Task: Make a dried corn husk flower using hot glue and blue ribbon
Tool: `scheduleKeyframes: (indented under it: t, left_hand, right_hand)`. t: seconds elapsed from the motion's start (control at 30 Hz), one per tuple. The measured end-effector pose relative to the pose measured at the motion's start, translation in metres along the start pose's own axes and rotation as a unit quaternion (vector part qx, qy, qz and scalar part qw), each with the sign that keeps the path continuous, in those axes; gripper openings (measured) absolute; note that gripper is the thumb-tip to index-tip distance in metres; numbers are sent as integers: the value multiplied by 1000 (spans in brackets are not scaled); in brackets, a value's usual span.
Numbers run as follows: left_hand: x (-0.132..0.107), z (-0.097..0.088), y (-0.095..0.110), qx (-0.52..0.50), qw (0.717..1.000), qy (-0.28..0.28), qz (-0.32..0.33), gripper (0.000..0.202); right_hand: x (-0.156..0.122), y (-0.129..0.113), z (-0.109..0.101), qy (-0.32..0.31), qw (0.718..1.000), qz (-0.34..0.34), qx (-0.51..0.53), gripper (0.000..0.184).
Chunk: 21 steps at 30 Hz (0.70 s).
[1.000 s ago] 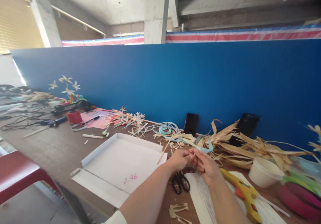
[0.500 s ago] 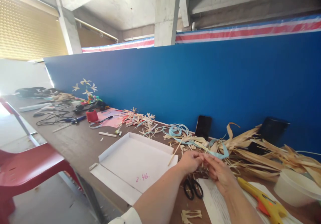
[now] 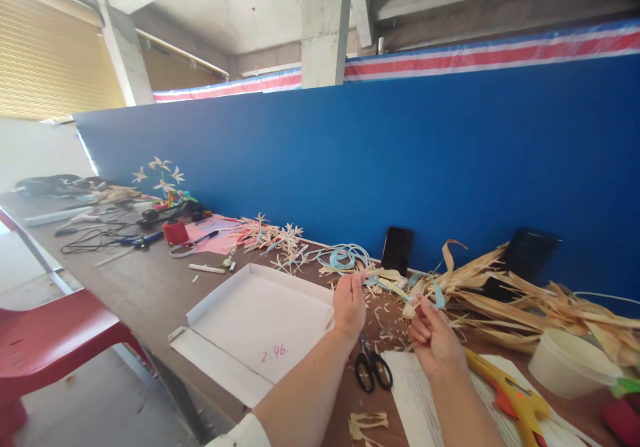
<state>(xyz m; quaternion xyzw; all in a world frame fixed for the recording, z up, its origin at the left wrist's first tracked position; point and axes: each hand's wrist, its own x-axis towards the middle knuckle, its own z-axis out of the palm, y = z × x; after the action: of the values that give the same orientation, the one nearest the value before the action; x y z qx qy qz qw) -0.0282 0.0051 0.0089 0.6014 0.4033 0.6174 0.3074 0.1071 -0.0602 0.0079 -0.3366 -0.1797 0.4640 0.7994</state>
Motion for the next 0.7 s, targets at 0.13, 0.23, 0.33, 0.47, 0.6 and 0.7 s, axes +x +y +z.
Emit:
scheduleKeyframes:
  t: [0.13, 0.23, 0.33, 0.47, 0.6, 0.7]
  left_hand:
    - [-1, -1, 1, 19, 999, 7, 44, 37]
    - [-3, -2, 4, 37, 997, -4, 69, 34]
    - [-4, -4, 8, 53, 995, -8, 84, 31]
    - [-6, -4, 12, 68, 993, -29, 94, 27]
    - [-8, -3, 11, 85, 990, -49, 100, 27]
    - [-9, -4, 11, 105, 987, -67, 105, 27]
  right_hand:
    - [0, 4, 0, 5, 1000, 9, 9, 26]
    - [1, 4, -2, -3, 999, 10, 31, 24]
    - [-2, -4, -1, -23, 995, 23, 90, 23]
    - [-14, -28, 4, -86, 966, 46, 240, 24]
    - [-25, -46, 7, -100, 934, 16, 342, 14]
    - [-27, -47, 7, -93, 935, -4, 342, 16]
